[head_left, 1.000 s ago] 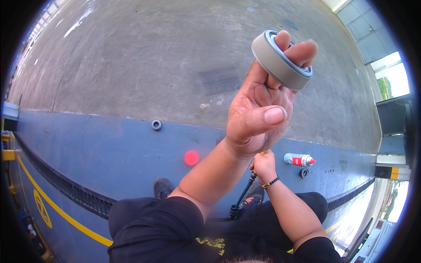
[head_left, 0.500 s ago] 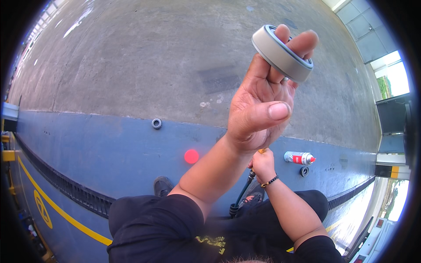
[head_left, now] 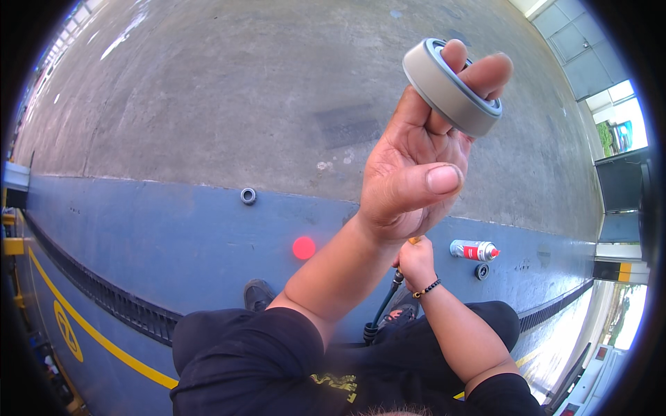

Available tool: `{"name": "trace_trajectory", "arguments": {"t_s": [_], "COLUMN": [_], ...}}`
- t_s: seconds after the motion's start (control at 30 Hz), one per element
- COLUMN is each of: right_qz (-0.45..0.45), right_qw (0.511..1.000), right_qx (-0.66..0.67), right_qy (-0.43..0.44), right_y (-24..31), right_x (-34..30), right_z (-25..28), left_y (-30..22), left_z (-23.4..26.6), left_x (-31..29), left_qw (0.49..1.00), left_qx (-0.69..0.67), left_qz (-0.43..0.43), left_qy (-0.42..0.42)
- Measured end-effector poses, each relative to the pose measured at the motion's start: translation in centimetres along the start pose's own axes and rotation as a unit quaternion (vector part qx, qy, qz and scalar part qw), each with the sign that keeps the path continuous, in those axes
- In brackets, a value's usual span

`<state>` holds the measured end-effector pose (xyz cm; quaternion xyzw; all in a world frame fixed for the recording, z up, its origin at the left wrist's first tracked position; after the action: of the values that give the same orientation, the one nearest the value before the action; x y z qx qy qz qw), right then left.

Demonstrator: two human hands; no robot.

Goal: The person cleans a metal bearing by spraying it with a cleaning agent and blowing it with compressed air. They rotate the bearing to inspect it and repeat the cleaning process.

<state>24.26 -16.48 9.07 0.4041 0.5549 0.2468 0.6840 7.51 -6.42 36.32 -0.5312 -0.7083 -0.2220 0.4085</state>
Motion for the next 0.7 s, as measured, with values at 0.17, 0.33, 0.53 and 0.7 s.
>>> {"name": "trace_trajectory", "arguments": {"t_s": [0.17,0.33,0.53,0.7], "right_qz": [0.022,0.052,0.059,-0.008], "right_qw": [0.999,0.998,0.997,0.994], "right_qx": [0.011,0.036,-0.025,-0.092], "right_qy": [-0.026,-0.015,0.046,0.06], "right_y": [1.6,2.0,1.1,-0.4], "right_x": [-1.2,-1.8,-2.2,-2.5], "right_z": [-0.5,-0.5,-1.0,-1.4], "left_y": [2.3,4.5,5.9,7.3], "left_z": [5.5,17.6,27.8,30.8], "left_x": [-1.5,-5.4,-14.2,-18.5], "left_qw": [0.985,0.917,0.813,0.761], "left_qx": [0.13,0.207,0.257,0.296], "left_qz": [0.077,0.207,0.345,0.431], "left_qy": [-0.086,-0.271,-0.391,-0.384]}}
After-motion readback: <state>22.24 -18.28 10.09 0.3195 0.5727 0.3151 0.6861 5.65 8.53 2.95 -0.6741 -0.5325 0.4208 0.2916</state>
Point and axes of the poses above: each hand's wrist, its own x-axis towards the middle knuckle, its own z-axis out of the back of the hand, y = z × x, the point moved 8 cm from there along x, towards the middle knuckle, and after that the axes turned 12 degrees about x, right-handed, at the moved point
